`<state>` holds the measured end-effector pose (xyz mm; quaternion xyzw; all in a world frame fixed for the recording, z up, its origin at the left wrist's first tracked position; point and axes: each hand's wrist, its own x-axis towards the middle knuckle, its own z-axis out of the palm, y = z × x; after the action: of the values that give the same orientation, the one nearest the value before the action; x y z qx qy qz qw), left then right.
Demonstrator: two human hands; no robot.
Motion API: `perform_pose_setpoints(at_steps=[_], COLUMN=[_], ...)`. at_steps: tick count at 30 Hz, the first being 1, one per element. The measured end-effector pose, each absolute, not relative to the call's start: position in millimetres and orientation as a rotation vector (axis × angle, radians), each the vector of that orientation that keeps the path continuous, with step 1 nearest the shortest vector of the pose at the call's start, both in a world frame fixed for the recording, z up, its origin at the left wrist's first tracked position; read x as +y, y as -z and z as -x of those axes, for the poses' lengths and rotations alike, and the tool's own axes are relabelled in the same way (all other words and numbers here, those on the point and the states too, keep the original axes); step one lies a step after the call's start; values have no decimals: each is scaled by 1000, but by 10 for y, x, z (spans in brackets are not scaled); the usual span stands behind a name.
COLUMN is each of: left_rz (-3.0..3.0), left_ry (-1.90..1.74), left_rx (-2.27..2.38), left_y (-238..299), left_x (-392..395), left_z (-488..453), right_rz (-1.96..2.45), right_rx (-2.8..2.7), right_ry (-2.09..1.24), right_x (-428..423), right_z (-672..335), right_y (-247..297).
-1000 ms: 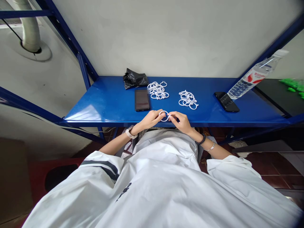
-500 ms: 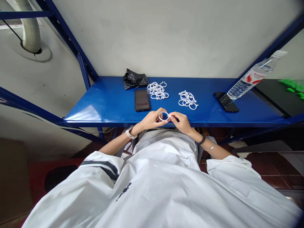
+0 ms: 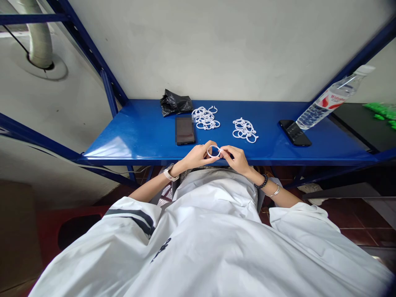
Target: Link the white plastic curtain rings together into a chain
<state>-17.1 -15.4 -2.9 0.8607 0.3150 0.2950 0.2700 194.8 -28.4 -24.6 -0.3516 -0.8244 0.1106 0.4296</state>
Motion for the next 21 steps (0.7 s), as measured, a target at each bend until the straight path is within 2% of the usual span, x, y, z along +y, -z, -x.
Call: perform_pose_setpoints(at_steps=[21], left_rz=[-2348], left_ry=[-848], left_rx=[818], left_y=[68], left_x=[-140], left_z=[165], right_rz=[896], right_rx=[-2085], right_ry=[-172], right_x=[-265], right_z=[-1944], right_y=[287])
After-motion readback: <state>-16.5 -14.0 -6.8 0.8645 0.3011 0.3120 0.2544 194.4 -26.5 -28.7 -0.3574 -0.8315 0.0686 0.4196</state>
